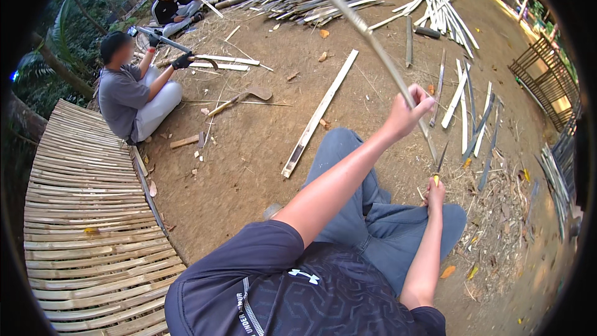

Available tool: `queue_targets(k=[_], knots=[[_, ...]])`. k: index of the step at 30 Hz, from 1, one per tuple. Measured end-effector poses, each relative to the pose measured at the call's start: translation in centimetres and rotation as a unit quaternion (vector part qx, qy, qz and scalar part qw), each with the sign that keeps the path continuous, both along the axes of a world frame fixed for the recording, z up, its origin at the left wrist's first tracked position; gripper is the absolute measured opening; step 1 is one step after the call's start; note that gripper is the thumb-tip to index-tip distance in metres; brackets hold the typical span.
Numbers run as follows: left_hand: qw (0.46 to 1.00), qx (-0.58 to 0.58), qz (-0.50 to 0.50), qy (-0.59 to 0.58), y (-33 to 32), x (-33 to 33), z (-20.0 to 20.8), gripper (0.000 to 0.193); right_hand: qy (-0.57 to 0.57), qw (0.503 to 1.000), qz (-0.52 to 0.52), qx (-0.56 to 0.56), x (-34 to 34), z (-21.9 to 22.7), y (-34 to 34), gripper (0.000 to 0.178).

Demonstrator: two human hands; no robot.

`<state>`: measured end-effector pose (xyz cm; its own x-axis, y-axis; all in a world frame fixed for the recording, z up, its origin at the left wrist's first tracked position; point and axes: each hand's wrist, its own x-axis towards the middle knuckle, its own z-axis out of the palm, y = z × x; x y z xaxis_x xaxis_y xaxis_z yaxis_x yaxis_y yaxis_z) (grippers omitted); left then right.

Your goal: The person scrapes a long bamboo strip with a knife, drawing the blade across the surface and edges while sitting cross-legged on the ground.

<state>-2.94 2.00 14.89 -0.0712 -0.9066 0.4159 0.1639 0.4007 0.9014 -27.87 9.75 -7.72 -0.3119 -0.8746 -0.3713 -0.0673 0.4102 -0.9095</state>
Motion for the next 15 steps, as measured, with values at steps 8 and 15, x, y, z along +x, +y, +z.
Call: queue_targets(k=[8,15], knots=[[0.976,-0.014,0.040,0.213,0.3,-1.2,-5.6,0.034,0.040,0.999,0.020,0.004,0.4,-0.2,-0.3,0.023],[0.932,-0.033,0.108,0.345,0.0,-0.1,-7.8,0.034,-0.007,1.000,0.027,0.008,2.4,-0.5,0.5,0.031]])
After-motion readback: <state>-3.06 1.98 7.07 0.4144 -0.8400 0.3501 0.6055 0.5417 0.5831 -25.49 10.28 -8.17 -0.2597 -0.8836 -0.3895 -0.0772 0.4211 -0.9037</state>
